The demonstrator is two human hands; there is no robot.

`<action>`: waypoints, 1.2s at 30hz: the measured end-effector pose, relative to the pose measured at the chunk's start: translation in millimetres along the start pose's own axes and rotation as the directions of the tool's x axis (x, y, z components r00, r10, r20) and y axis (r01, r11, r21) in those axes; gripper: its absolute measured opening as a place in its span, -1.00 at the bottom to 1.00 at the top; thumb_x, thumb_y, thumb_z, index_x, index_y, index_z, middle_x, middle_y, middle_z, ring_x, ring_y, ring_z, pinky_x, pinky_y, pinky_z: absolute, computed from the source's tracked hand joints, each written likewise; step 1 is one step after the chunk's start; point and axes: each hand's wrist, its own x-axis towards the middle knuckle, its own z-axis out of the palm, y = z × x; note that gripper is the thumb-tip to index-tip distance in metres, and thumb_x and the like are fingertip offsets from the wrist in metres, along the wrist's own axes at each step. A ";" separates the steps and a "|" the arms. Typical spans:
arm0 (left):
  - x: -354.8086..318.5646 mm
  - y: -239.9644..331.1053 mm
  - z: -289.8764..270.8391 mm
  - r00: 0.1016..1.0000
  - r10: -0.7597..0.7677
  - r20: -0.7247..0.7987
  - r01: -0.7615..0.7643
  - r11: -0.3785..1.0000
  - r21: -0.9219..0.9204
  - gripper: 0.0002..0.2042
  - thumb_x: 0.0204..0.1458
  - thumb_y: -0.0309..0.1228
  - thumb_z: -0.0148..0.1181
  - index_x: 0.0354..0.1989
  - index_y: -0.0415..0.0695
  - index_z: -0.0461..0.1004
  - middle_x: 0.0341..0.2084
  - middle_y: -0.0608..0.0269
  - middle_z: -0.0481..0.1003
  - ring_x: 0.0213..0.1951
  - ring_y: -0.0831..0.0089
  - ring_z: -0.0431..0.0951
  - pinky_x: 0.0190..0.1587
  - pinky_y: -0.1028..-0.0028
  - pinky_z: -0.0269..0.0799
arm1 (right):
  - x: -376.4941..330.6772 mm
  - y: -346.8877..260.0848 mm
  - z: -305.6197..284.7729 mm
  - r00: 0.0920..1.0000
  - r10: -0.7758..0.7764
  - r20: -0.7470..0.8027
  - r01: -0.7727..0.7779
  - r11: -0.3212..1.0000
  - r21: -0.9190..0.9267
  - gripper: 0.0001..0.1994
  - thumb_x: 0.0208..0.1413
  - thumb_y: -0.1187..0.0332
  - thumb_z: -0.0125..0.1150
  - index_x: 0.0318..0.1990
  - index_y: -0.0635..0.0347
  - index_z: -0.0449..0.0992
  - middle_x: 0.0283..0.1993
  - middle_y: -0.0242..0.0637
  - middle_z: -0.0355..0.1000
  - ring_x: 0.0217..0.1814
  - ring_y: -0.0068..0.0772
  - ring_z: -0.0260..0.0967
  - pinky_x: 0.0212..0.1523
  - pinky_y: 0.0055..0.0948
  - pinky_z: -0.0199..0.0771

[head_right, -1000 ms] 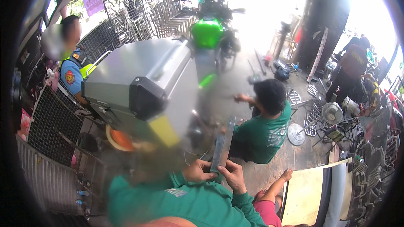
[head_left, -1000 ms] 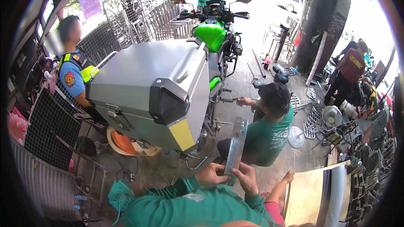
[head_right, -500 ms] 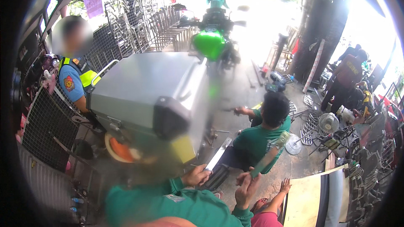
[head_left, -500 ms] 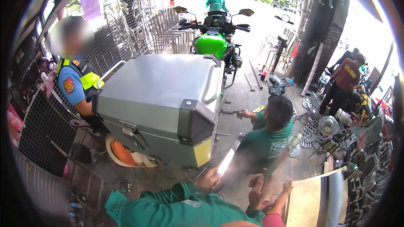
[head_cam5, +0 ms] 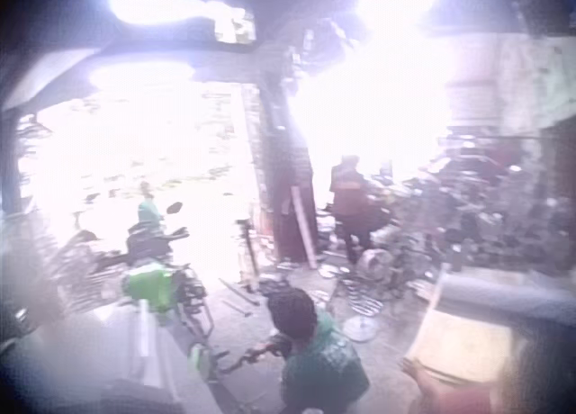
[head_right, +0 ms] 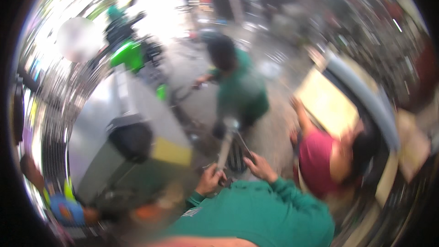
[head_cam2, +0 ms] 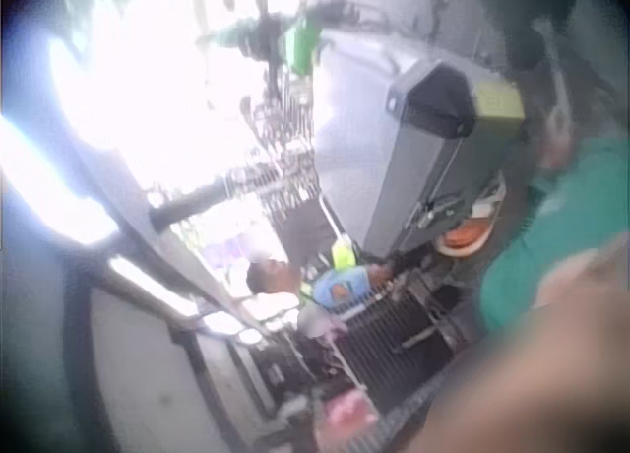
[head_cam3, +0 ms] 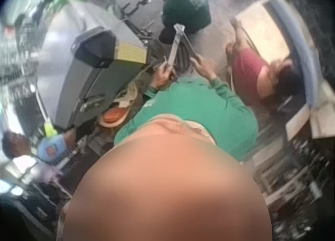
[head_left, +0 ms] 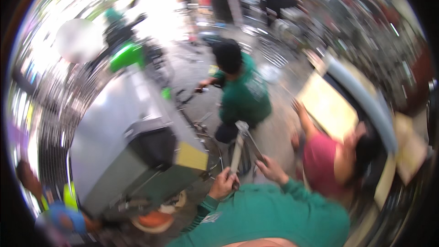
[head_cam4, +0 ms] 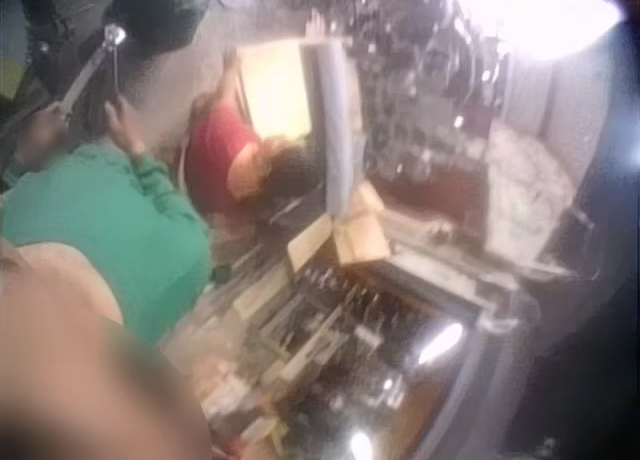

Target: The person marks a metal bracket with a marker, then uses a drill press to create holes in the bracket. They inspect the bracket after drilling and hold it up for viewing.

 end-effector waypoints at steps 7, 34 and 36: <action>2.1 9.9 16.3 0.963 0.267 -0.045 -0.261 0.959 0.109 -0.72 0.28 -0.43 -0.07 0.09 -0.25 0.38 -0.46 0.28 0.48 -0.47 0.60 0.44 -0.44 0.57 0.39 | -44.1 -26.2 5.7 0.969 0.237 -0.077 -0.182 0.884 0.431 -0.71 0.34 0.18 0.05 0.01 0.20 0.45 -0.35 -0.42 0.36 -0.36 -0.62 0.27 -0.32 -0.54 0.32; -78.2 -26.3 137.7 0.820 0.365 -0.440 -0.117 0.860 0.497 -0.75 0.21 -0.24 0.12 -0.25 -0.21 0.52 -0.59 0.08 0.55 -0.51 0.17 0.62 -0.45 0.27 0.44 | -89.7 -17.1 -54.0 0.850 0.268 0.453 -0.516 0.594 0.617 -0.88 0.35 0.35 0.04 -0.09 0.18 0.38 -0.62 -0.63 0.15 -0.73 -0.74 0.04 -0.76 -0.63 -0.04; -83.8 -33.4 147.9 0.793 0.387 -0.470 -0.111 0.851 0.513 -0.75 0.21 -0.22 0.11 -0.26 -0.19 0.50 -0.57 0.04 0.55 -0.48 0.08 0.61 -0.44 0.21 0.44 | -95.2 -17.3 -55.0 0.821 0.295 0.490 -0.554 0.619 0.556 -0.87 0.35 0.34 0.04 -0.09 0.18 0.38 -0.61 -0.64 0.14 -0.71 -0.75 0.03 -0.75 -0.63 -0.05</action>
